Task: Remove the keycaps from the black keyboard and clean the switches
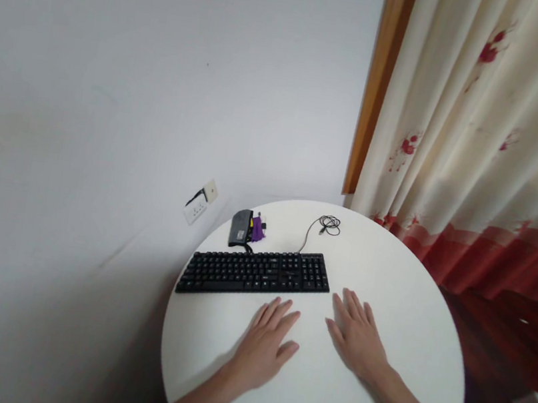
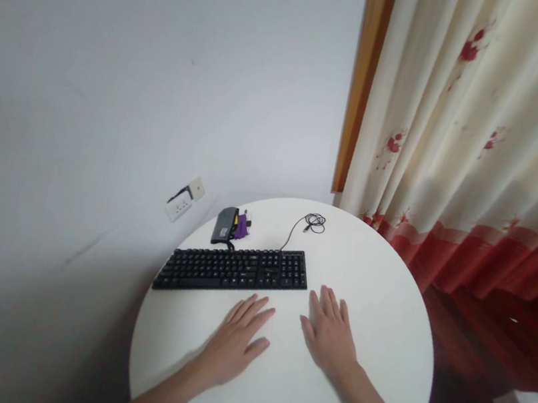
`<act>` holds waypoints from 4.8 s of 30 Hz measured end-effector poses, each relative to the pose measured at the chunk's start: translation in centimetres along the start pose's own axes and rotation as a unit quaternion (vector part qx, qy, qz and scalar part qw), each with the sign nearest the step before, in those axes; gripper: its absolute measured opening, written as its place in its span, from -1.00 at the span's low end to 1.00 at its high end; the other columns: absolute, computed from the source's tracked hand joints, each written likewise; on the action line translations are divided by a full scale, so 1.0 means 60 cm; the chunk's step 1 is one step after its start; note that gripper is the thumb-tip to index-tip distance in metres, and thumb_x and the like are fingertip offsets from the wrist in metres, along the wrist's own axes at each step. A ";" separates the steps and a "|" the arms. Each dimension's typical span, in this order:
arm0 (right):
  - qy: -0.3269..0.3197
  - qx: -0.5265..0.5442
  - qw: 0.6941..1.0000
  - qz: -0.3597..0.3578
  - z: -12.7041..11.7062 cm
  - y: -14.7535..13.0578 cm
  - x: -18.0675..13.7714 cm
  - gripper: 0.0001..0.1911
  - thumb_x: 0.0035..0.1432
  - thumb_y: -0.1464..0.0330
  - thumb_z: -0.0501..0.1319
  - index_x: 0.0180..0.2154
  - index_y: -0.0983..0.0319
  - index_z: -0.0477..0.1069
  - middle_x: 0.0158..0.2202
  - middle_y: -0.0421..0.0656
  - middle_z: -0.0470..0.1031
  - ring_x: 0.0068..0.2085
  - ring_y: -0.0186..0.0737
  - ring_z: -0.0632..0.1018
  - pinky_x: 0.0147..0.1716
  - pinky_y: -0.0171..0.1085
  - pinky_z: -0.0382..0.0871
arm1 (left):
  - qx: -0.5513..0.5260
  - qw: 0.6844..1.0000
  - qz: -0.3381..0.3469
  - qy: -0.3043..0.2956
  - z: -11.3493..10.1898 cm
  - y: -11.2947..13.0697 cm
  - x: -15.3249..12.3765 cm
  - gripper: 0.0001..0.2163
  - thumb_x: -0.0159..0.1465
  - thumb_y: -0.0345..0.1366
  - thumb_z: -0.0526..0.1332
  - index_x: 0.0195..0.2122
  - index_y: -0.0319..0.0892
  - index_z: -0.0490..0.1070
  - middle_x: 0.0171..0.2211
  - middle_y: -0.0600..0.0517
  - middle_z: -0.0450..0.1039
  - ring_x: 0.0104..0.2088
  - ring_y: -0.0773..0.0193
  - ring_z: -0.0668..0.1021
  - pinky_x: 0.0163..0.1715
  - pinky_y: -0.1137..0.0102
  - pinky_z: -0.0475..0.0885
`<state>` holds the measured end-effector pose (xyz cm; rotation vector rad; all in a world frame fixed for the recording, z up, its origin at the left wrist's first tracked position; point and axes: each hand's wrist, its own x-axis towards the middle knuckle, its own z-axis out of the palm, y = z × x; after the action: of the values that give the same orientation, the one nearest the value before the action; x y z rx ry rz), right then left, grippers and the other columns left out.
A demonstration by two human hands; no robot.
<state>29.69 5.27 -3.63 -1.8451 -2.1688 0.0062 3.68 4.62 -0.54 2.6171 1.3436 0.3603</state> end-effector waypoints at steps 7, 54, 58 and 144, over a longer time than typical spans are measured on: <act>-0.004 -0.011 1.000 0.003 0.003 0.001 0.001 -0.37 0.36 0.08 -0.09 0.31 0.29 0.15 0.39 0.08 0.01 0.39 0.05 0.03 0.30 0.13 -0.08 | -0.013 1.000 -0.003 -0.007 -0.001 -0.005 0.000 -0.51 0.37 -0.13 0.09 0.32 0.09 0.09 0.39 0.09 -0.02 0.39 0.07 0.01 0.33 0.00 0.03; 0.153 0.289 0.913 0.243 -0.019 0.221 0.070 -0.39 0.19 0.02 0.08 0.10 0.32 0.33 0.03 0.12 0.50 0.04 0.07 0.52 0.08 0.06 0.34 | -0.168 0.958 -0.161 0.168 0.023 -0.135 0.081 -0.39 0.23 -0.24 0.22 0.30 -0.16 0.10 0.41 -0.26 -0.25 0.39 -0.11 -0.08 0.29 -0.04 0.05; 0.172 0.330 0.888 0.270 -0.025 0.217 0.075 -0.37 0.17 -0.01 0.10 0.08 0.33 0.33 -0.02 0.13 0.53 -0.04 0.05 0.56 0.01 0.04 0.40 | -0.194 0.948 -0.173 0.184 0.011 -0.143 0.078 -0.41 0.13 -0.42 0.24 0.23 -0.15 0.24 0.39 -0.23 -0.11 0.38 -0.06 0.02 0.30 0.03 0.06; 0.308 0.202 0.927 0.066 -0.229 0.045 0.207 -0.30 0.36 0.04 -0.11 0.36 0.31 -0.01 0.41 0.05 -0.06 0.40 -0.08 0.02 0.34 0.03 -0.09 | -0.561 0.662 -0.311 0.388 -0.068 -0.184 0.131 -0.54 -0.08 0.01 0.43 -0.35 -0.34 0.60 -0.57 0.05 0.46 -0.53 0.28 0.46 -0.49 0.40 0.36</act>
<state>33.70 15.22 11.69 -1.4892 -1.4798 -0.0807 -1.61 17.59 1.45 0.8674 1.3537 1.6253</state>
